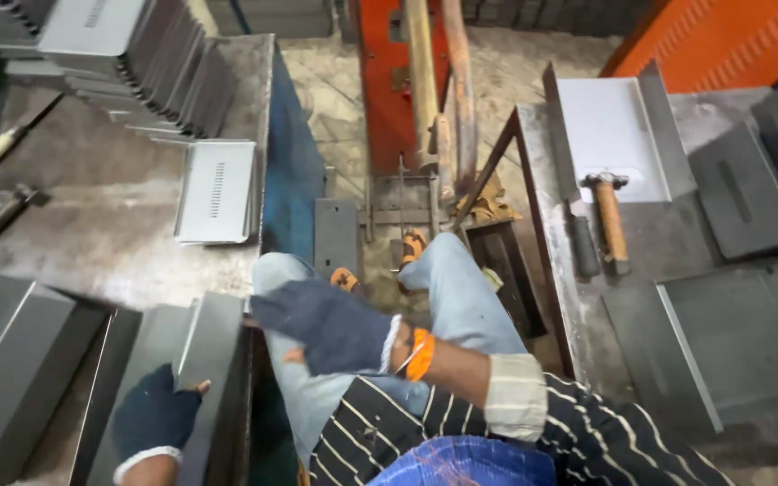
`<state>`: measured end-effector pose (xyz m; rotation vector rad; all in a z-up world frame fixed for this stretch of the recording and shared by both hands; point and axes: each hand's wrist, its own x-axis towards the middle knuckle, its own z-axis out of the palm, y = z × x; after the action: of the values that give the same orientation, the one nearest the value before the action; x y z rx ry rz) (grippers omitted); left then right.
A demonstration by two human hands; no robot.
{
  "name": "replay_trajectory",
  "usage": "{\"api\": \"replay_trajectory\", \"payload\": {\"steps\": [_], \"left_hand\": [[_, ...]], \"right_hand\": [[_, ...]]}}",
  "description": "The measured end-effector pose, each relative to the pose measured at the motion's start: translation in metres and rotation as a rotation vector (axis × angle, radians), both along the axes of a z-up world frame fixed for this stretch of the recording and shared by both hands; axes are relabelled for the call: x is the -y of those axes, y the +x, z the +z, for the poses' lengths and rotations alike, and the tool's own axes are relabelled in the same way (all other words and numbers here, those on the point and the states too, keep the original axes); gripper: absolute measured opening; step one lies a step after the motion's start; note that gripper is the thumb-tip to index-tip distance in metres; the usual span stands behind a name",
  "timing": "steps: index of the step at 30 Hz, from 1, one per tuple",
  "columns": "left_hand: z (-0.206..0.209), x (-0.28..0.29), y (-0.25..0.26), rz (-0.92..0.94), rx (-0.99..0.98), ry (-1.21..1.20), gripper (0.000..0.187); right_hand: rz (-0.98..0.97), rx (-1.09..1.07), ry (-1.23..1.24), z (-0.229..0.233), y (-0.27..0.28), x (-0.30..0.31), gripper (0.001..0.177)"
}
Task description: The person sits at a pedestal spot welding machine and welds seams on sheet metal enclosure parts, with sparks flying as the copper arms clamp each part. They reposition and turn the parts to weld different edges, then stack the welded boxes on the work table.
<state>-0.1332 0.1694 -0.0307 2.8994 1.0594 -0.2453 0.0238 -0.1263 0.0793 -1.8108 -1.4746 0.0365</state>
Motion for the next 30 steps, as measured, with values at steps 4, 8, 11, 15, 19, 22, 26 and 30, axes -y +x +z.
{"api": "replay_trajectory", "payload": {"steps": [4,8,11,15,19,22,26,30], "left_hand": [[0.126,0.068,0.001,0.033,0.119,-0.196,0.054],[0.122,0.107,-0.006,0.016,0.272,-0.461,0.05],[0.071,0.127,0.013,-0.03,0.39,-0.672,0.047],[0.006,0.157,0.057,-0.121,0.531,-0.956,0.044],[0.027,0.225,0.107,-0.227,0.65,-1.256,0.042],[0.117,0.288,0.124,-0.282,0.701,-1.41,0.041],[0.188,0.362,0.139,-0.723,0.775,-1.547,0.03],[0.115,0.382,0.146,-0.52,0.67,-1.784,0.032]], "right_hand": [[0.194,0.158,0.321,0.023,-0.019,-0.045,0.086],[0.041,0.181,0.068,0.035,-0.032,-0.046,0.088],[-0.193,0.012,0.12,0.072,-0.027,-0.021,0.099],[-0.604,0.111,0.455,0.095,-0.01,0.027,0.092],[-0.676,0.31,0.402,0.073,0.002,0.119,0.046],[-0.943,0.646,0.126,0.048,-0.007,0.169,0.017],[-0.944,-0.565,1.075,0.023,-0.019,0.185,0.02],[-0.897,-1.199,1.353,-0.023,-0.023,0.188,0.031]]}}
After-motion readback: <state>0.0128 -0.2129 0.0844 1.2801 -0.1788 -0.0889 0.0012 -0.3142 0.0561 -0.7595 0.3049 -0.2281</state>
